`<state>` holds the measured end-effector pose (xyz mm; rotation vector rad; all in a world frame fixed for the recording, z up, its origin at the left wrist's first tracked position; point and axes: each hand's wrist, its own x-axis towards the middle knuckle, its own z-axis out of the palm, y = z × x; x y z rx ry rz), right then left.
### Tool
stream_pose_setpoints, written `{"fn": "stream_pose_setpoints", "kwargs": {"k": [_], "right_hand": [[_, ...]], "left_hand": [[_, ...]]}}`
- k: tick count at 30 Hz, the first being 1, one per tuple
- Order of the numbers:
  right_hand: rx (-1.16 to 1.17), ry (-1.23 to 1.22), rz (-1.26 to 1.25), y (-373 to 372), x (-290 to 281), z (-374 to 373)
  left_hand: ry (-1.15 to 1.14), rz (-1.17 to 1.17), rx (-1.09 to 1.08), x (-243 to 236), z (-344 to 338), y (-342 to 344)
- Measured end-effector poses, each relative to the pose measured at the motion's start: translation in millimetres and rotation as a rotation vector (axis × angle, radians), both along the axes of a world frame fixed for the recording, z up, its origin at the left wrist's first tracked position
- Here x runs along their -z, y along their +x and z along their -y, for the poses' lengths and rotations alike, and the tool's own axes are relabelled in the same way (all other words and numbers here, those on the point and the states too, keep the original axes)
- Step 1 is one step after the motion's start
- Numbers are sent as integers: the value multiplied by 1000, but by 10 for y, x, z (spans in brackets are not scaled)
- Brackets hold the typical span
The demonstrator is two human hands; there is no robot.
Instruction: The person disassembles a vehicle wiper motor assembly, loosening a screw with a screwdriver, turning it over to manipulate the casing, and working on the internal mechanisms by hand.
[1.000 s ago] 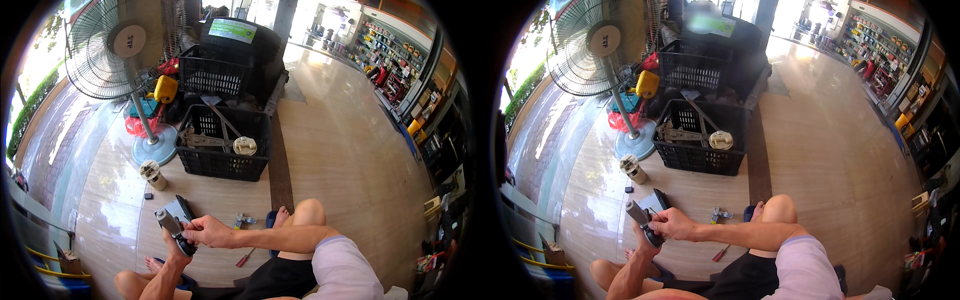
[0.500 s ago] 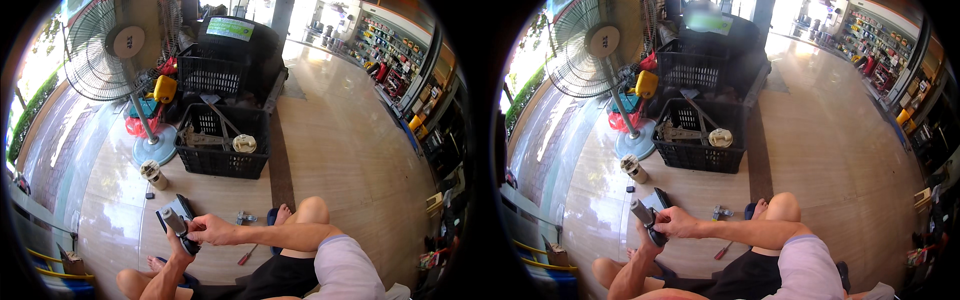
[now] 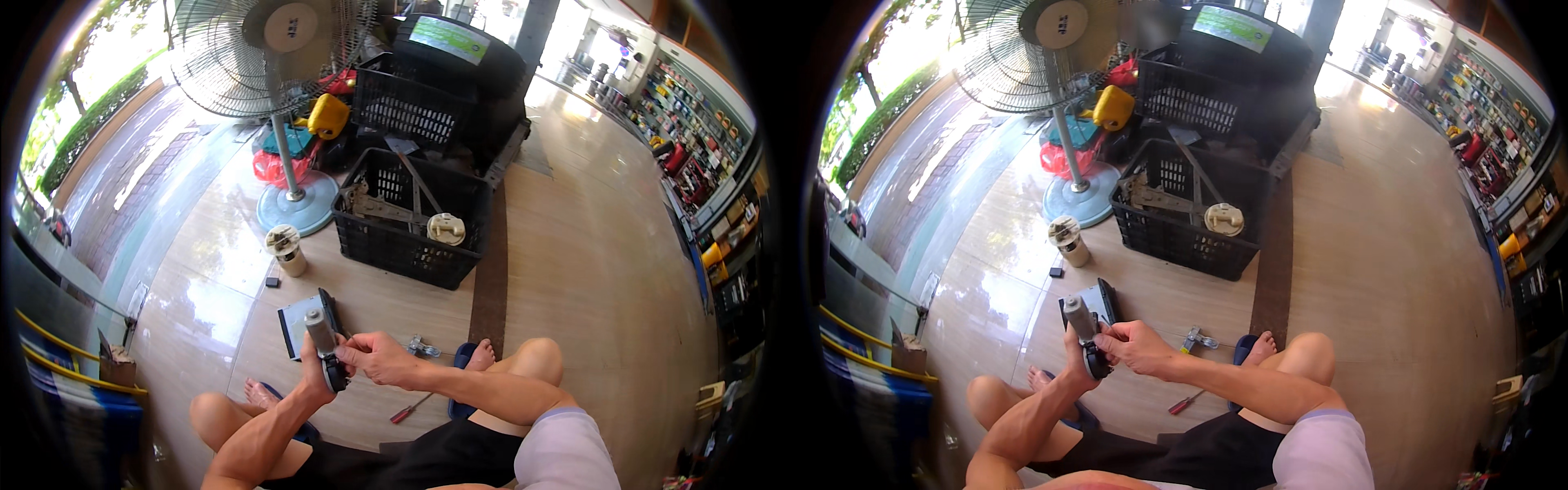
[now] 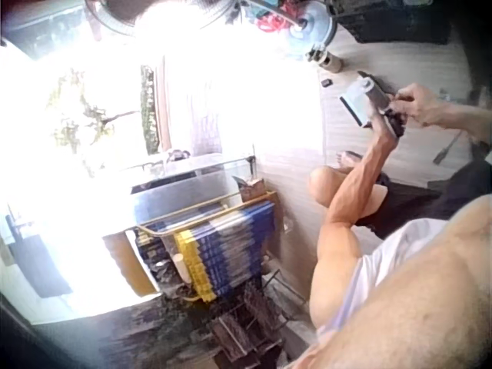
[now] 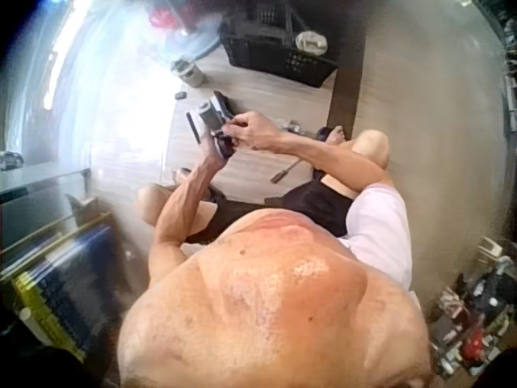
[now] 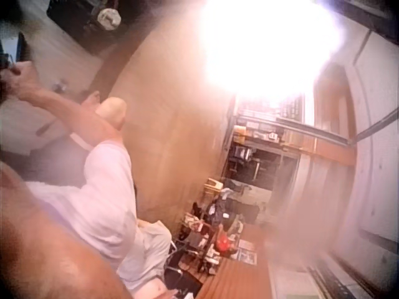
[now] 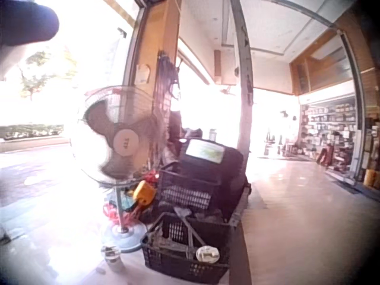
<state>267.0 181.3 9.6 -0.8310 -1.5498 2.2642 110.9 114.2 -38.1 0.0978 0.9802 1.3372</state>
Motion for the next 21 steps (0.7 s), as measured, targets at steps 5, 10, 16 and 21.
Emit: {"fn": "stream_pose_setpoints", "kwargs": {"k": [5, 10, 16, 21], "right_hand": [[-44, 38, 34, 8, 45, -17], [-70, -33, 40, 45, -26, -12], [82, 96, -188, -1, 284, 39], [51, 15, -5, 72, -156, 36]], "left_hand": [[69, -45, 73, -124, -12, 23], [48, -69, 46, -65, 28, 23], [68, -79, -17, -9, -11, 30], [157, -89, 12, -149, -23, 40]]}}
